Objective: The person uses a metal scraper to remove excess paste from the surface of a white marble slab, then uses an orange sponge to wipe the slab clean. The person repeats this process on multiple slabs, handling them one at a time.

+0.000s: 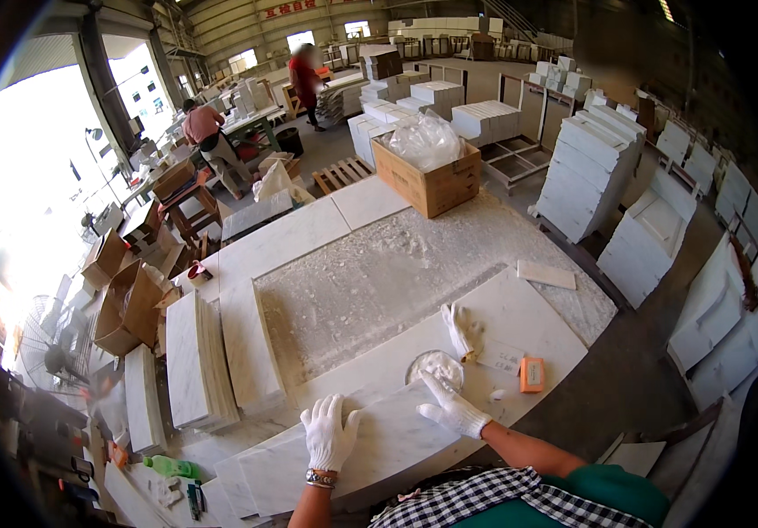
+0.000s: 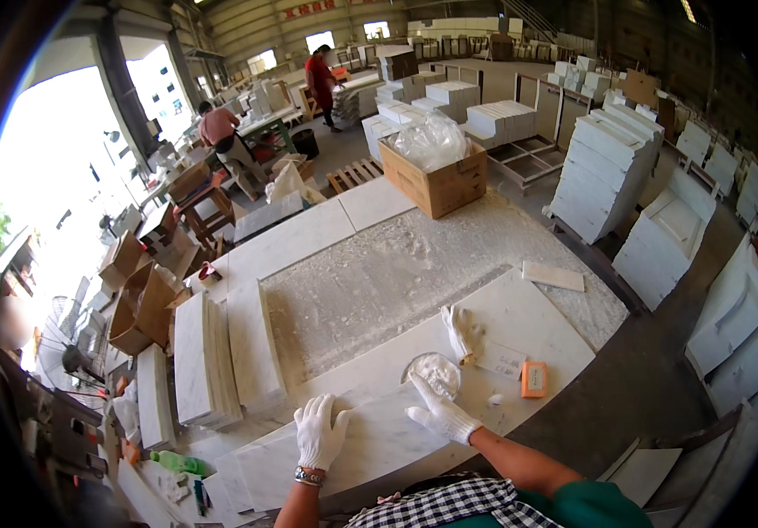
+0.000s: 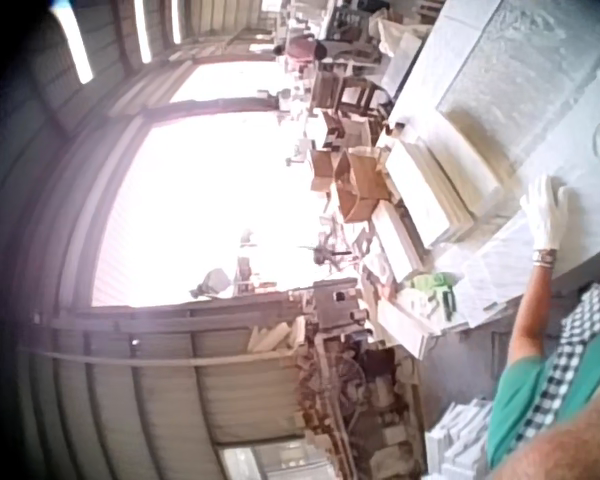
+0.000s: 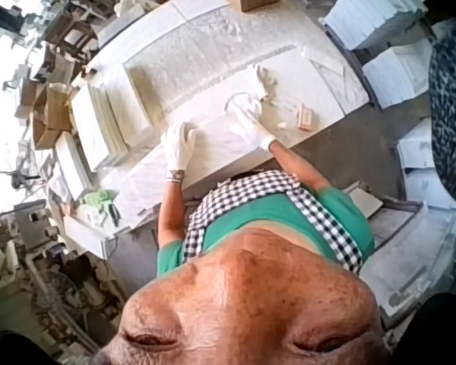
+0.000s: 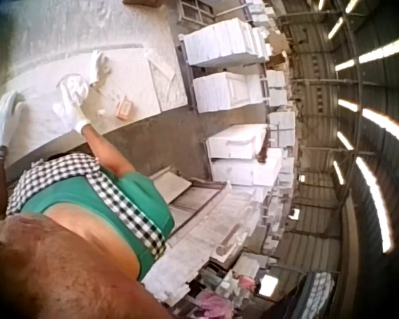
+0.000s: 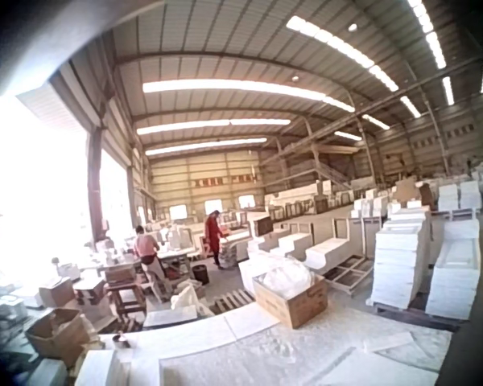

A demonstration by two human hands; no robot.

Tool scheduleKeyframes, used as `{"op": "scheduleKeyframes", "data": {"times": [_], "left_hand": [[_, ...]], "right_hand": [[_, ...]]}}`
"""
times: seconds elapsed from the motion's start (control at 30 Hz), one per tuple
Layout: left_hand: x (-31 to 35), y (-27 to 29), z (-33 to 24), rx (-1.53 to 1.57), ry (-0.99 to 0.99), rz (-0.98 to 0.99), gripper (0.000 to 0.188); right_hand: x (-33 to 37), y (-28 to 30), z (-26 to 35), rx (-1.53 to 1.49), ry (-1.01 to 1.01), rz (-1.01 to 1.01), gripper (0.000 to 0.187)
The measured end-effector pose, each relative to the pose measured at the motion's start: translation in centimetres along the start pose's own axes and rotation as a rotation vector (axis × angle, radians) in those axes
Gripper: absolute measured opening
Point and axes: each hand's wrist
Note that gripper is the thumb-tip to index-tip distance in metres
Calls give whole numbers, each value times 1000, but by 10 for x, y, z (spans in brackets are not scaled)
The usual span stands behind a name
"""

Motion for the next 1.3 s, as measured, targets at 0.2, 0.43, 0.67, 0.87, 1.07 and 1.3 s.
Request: {"op": "scheduleKeyframes", "data": {"times": [0.2,0.43,0.67,0.87,1.07,1.3], "left_hand": [[0,6,-6,1,16,-4,40],[0,10,-10,29,-5,-42,40],[2,11,-14,32,18,-12,41],[2,11,-15,14,38,9,41],[-5,6,-24,30,15,-5,42],[-3,4,-18,-17,51,-10,41]], "right_hand": [[5,1,4,91,42,-37,81],[8,5,0,208,130,-74,80],[9,8,-1,223,97,-29,76],[17,8,-5,252,193,-125,71],[21,21,-5,252,137,-118,64],[59,70,-13,-101,59,-104,43]]}}
Point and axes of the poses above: each hand's wrist, its own x-axis away from the middle knuckle, its own y-axis out of the back of the hand, z = x × y, and after that the axes turned 3 degrees about -y, right-handed
